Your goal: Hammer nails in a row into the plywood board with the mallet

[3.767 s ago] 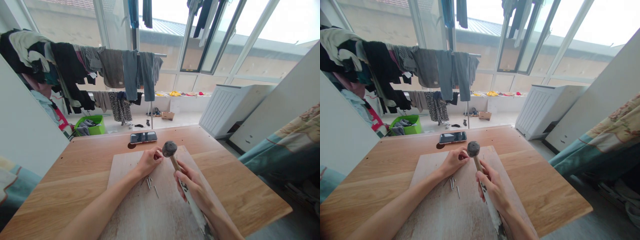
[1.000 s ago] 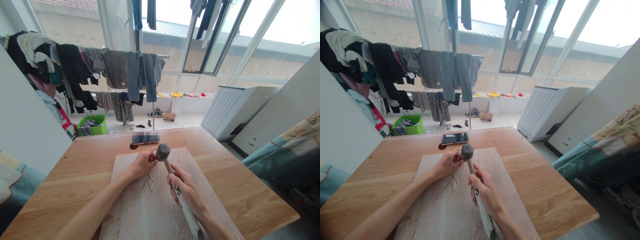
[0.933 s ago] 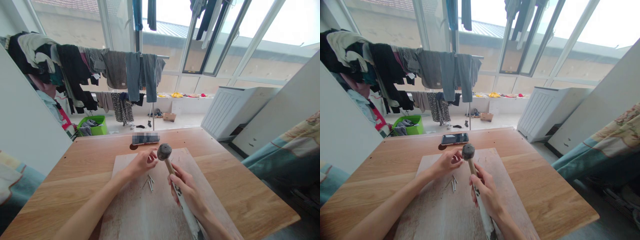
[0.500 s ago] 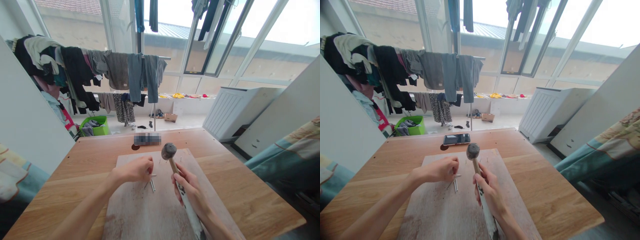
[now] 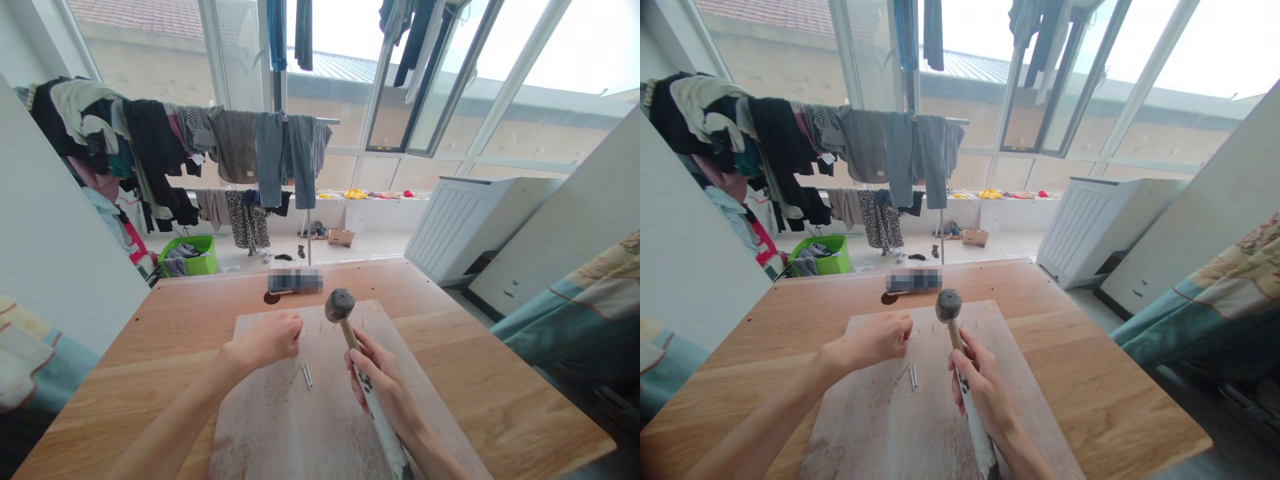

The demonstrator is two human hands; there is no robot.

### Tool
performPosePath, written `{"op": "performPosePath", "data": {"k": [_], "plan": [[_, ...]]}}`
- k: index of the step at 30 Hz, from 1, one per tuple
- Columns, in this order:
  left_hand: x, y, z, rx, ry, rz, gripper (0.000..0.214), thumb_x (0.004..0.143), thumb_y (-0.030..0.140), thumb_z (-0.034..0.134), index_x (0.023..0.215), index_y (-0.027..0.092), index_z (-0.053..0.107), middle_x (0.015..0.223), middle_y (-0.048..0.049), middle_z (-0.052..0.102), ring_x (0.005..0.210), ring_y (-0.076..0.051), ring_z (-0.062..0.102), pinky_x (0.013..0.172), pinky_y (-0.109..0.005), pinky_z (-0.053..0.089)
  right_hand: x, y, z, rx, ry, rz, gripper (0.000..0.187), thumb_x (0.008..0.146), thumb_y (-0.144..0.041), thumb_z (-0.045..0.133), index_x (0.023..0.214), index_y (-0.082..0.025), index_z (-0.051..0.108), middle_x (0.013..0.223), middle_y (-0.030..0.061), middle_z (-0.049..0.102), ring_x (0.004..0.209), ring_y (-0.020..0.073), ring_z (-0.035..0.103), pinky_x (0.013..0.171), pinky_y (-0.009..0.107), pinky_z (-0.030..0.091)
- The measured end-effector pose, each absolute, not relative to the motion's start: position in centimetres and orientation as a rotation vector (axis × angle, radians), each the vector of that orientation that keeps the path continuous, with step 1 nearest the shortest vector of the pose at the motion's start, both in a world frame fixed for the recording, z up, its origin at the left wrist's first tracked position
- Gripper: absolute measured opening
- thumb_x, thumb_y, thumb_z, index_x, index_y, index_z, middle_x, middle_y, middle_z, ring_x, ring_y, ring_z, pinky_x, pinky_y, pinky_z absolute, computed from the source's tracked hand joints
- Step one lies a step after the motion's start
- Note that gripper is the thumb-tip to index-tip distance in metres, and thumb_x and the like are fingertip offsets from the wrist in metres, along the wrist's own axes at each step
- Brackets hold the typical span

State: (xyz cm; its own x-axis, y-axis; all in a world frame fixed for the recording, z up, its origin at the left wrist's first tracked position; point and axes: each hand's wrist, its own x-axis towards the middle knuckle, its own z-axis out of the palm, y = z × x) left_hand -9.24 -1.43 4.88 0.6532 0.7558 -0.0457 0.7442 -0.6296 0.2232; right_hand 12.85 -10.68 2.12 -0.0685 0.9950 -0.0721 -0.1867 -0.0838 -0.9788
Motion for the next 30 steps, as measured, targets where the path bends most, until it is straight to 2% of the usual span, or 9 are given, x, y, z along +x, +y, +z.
{"op": "performPosePath", "data": {"k": [4, 7, 15, 22, 26, 30], "plan": [[-9.7, -0.8, 4.5, 2.621, 1.292, 0.159, 0.015, 0.082, 0.009, 0.055, 0.083, 0.019, 0.066, 0.077, -0.0034, 0.069, 0.071, -0.020, 0.063, 0.060, -0.027, 0.037, 12.9, -10.6, 2.1, -1.103, -1.077, 1.381, 0.055, 0.089, -0.045, 0.065, 0.136, -0.018, 0.055, 0.075, -0.0046, 0.055, 0.037, 0.0053, 0.047, 0.029, 0.016, 0.038], [-9.9, -0.7, 4.2, 2.641, 1.229, 0.232, 0.020, 0.085, 0.008, 0.054, 0.092, 0.019, 0.069, 0.086, -0.0042, 0.072, 0.076, -0.020, 0.065, 0.064, -0.027, 0.041, 12.9, -10.6, 2.1, -1.101, -1.081, 1.382, 0.055, 0.089, -0.043, 0.064, 0.136, -0.017, 0.055, 0.076, -0.0043, 0.055, 0.037, 0.0054, 0.048, 0.029, 0.017, 0.039], [-9.5, -0.4, 3.7, 2.706, 1.134, 0.328, 0.023, 0.086, 0.004, 0.056, 0.090, 0.018, 0.075, 0.091, -0.0063, 0.068, 0.086, -0.020, 0.066, 0.075, -0.028, 0.048, 12.8, -10.6, 2.1, -1.097, -1.070, 1.391, 0.054, 0.089, -0.044, 0.065, 0.136, -0.019, 0.057, 0.076, -0.0043, 0.055, 0.037, 0.0051, 0.047, 0.029, 0.016, 0.038], [-9.5, -0.6, 3.9, 2.636, 1.100, 0.369, 0.023, 0.084, 0.004, 0.057, 0.087, 0.017, 0.075, 0.092, -0.0063, 0.068, 0.083, -0.019, 0.066, 0.076, -0.027, 0.050, 12.7, -10.6, 2.4, -1.093, -1.048, 1.391, 0.056, 0.086, -0.046, 0.069, 0.134, -0.019, 0.058, 0.075, -0.0046, 0.055, 0.036, 0.0052, 0.047, 0.029, 0.017, 0.038], [-9.0, -0.7, 3.1, 2.530, 1.023, 0.560, 0.022, 0.086, 0.005, 0.055, 0.091, 0.017, 0.072, 0.094, -0.0059, 0.069, 0.082, -0.017, 0.065, 0.077, -0.027, 0.050, 12.6, -10.7, 2.8, -1.093, -1.061, 1.385, 0.054, 0.085, -0.047, 0.069, 0.131, -0.019, 0.060, 0.074, -0.0048, 0.056, 0.036, 0.0054, 0.047, 0.029, 0.017, 0.038], [-8.5, -0.4, 1.1, 2.264, 0.992, 0.831, 0.018, 0.084, 0.008, 0.055, 0.092, 0.017, 0.068, 0.085, -0.0028, 0.068, 0.074, -0.014, 0.062, 0.072, -0.025, 0.050, 12.1, -10.8, 4.0, -1.098, -1.079, 1.390, 0.046, 0.085, -0.046, 0.069, 0.121, -0.018, 0.064, 0.072, -0.0048, 0.056, 0.036, 0.0051, 0.046, 0.029, 0.016, 0.038]]}}
